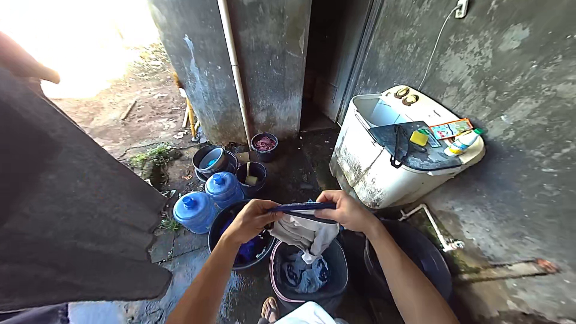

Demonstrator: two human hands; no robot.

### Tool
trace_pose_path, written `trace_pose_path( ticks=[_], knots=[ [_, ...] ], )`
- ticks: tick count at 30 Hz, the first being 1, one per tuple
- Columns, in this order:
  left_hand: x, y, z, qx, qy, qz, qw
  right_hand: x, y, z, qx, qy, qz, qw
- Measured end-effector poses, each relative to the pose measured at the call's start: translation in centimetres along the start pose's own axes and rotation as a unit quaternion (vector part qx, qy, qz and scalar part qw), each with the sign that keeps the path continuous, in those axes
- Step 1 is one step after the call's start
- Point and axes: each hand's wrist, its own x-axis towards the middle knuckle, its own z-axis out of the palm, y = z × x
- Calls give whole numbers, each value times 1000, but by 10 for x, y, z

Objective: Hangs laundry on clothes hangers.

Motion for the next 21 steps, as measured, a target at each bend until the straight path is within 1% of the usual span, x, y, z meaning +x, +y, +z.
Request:
trace_pose_path(
  ticks=[1,2,3,4,5,6,7,8,9,10,11,12,13,14,15,16,17,19,20,21],
  knots=[
    [3,-1,-1,-43,5,-6,999,-6,14,-6,-37,-7,34,999],
    [6,-3,0,-82,19,-24,996,-11,31,-9,-93,-12,88,992],
    [9,-6,3,-114,37,-54,991,-16,51,-7,-140,-13,156,978],
    [12,-11,7,-135,55,-92,985,-22,70,-1,-159,2,212,964],
    [17,-18,12,-146,75,-130,978,-28,83,6,-149,38,250,956],
    [21,-24,15,-145,98,-164,971,-33,88,11,-109,96,268,953],
    [24,-30,17,-134,122,-191,965,-38,90,14,-36,160,257,952],
    [24,-33,17,-116,141,-206,961,-43,88,17,67,216,222,949],
    [22,-37,17,-82,147,-201,965,-50,82,18,152,240,170,944],
    [18,-41,14,-32,130,-170,976,-57,78,16,170,238,109,950],
    [14,-44,11,26,90,-114,989,-64,75,10,114,221,55,967],
    [10,-44,6,75,36,-46,995,-70,69,3,15,209,31,977],
    [8,-41,4,111,-11,13,994,-75,64,-3,-91,207,31,974],
    [6,-35,4,154,-47,50,986,-79,61,-7,-189,205,51,959],
    [4,-26,6,220,-77,56,971,-80,58,-7,-275,195,84,937],
    [3,-14,10,310,-100,31,945,-80,54,-4,-351,166,131,912],
    [3,-2,16,403,-116,-27,908,-79,49,0,-410,118,183,886],
    [7,15,27,539,-131,-145,819,-71,35,5,-477,19,252,842],
    [9,24,30,580,-134,-185,782,-66,23,5,-488,-14,266,831],
    [10,37,30,610,-129,-205,754,-62,7,3,-494,-26,267,827]
  ],
)
